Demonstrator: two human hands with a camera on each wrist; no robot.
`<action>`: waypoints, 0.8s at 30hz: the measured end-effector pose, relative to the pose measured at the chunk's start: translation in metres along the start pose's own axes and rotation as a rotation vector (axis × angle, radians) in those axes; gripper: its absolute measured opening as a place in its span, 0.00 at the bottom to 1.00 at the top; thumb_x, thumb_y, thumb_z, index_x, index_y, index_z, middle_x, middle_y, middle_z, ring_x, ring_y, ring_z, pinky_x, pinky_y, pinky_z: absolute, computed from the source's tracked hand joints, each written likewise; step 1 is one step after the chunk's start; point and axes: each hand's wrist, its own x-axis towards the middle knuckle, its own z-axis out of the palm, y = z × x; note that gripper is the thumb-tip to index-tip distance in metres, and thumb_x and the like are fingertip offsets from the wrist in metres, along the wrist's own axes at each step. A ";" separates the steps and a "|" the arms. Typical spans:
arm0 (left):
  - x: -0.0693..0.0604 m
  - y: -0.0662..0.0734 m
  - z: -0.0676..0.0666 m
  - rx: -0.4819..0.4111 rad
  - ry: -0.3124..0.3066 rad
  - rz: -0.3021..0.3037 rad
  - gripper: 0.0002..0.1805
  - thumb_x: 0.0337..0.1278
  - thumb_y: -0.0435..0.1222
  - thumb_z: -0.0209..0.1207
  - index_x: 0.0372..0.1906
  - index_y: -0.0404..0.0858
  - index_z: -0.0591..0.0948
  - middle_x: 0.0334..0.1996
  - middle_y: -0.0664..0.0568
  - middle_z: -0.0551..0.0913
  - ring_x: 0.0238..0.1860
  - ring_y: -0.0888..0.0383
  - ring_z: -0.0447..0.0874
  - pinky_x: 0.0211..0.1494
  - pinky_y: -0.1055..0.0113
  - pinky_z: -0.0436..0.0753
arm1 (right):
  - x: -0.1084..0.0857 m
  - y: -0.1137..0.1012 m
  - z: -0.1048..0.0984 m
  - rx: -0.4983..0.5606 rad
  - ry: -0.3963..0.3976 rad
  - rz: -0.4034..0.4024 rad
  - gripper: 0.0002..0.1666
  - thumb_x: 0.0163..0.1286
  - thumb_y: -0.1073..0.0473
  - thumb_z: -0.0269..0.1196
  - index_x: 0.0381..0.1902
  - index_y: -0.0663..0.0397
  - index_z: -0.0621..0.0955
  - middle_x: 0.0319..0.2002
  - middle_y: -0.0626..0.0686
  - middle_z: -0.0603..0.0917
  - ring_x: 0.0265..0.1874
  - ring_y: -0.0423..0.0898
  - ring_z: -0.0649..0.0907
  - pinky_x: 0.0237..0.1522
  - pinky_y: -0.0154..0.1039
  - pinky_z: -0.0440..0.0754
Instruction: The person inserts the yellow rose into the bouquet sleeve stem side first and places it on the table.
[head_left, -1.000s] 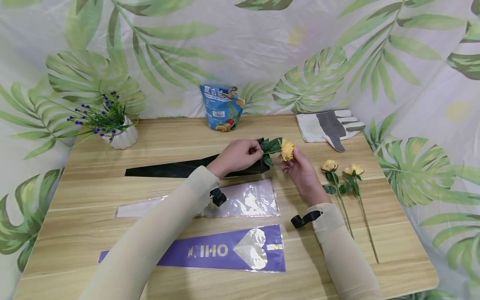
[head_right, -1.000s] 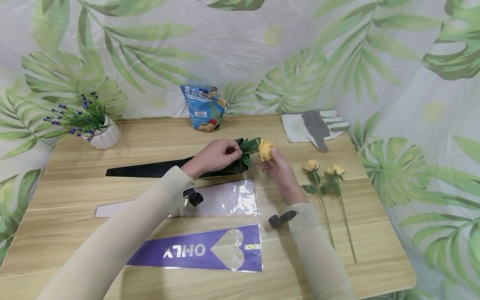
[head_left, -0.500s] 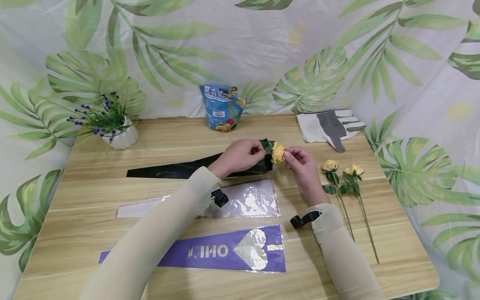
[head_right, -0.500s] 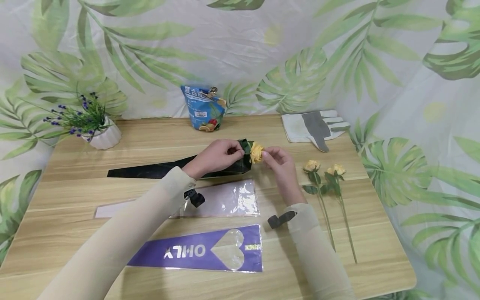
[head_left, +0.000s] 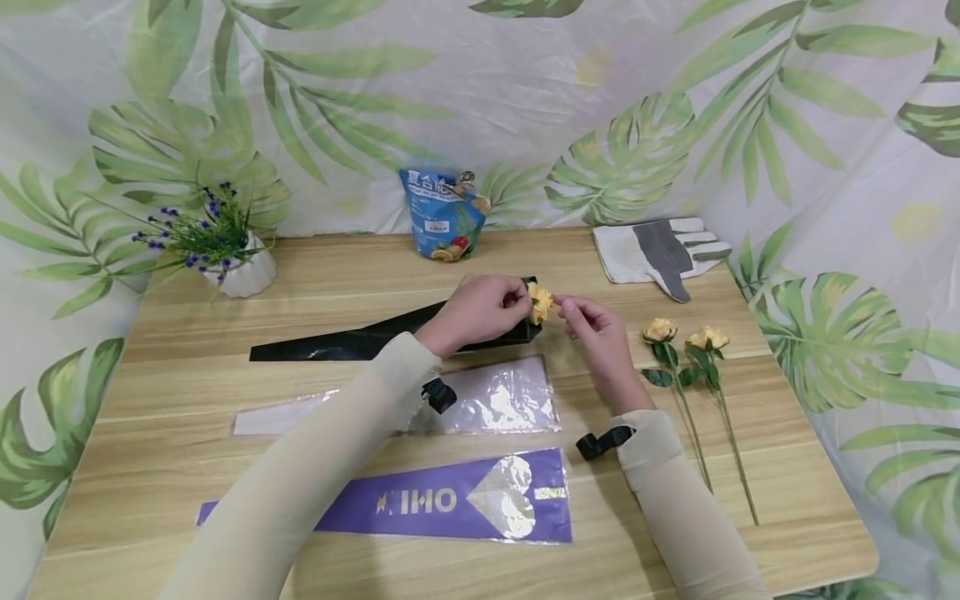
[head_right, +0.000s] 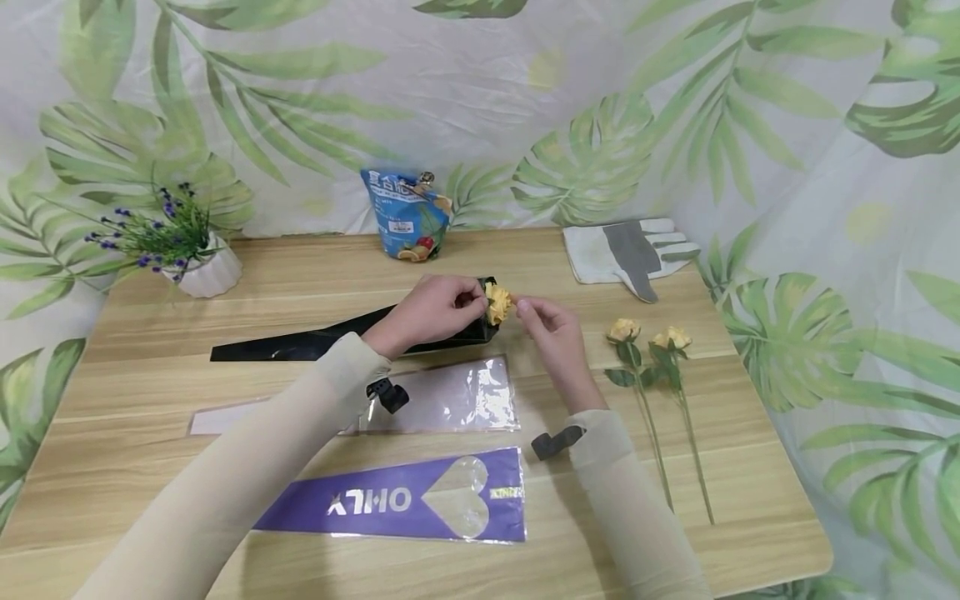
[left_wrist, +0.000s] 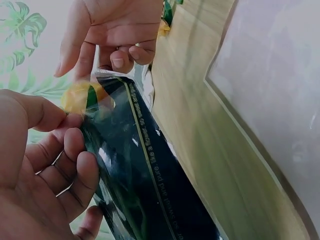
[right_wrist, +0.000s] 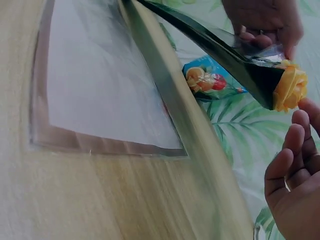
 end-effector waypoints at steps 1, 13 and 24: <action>0.000 0.001 -0.001 0.001 0.005 0.005 0.09 0.67 0.41 0.56 0.31 0.47 0.82 0.20 0.60 0.78 0.26 0.61 0.75 0.47 0.60 0.69 | 0.000 0.000 0.002 -0.013 -0.020 -0.005 0.20 0.75 0.48 0.62 0.53 0.57 0.86 0.43 0.62 0.81 0.35 0.49 0.76 0.42 0.45 0.76; -0.002 0.008 -0.009 -0.023 0.008 -0.004 0.10 0.70 0.43 0.55 0.35 0.48 0.84 0.22 0.63 0.81 0.29 0.64 0.78 0.57 0.54 0.61 | -0.003 -0.006 0.020 -0.115 -0.132 -0.005 0.39 0.81 0.34 0.39 0.62 0.59 0.80 0.65 0.56 0.74 0.57 0.60 0.71 0.54 0.64 0.69; -0.002 0.004 -0.007 -0.017 0.015 -0.003 0.09 0.70 0.43 0.58 0.34 0.46 0.84 0.25 0.64 0.82 0.33 0.64 0.80 0.57 0.54 0.62 | -0.001 -0.010 0.030 -0.393 -0.336 -0.064 0.39 0.75 0.30 0.50 0.68 0.53 0.76 0.76 0.59 0.54 0.73 0.58 0.57 0.67 0.62 0.60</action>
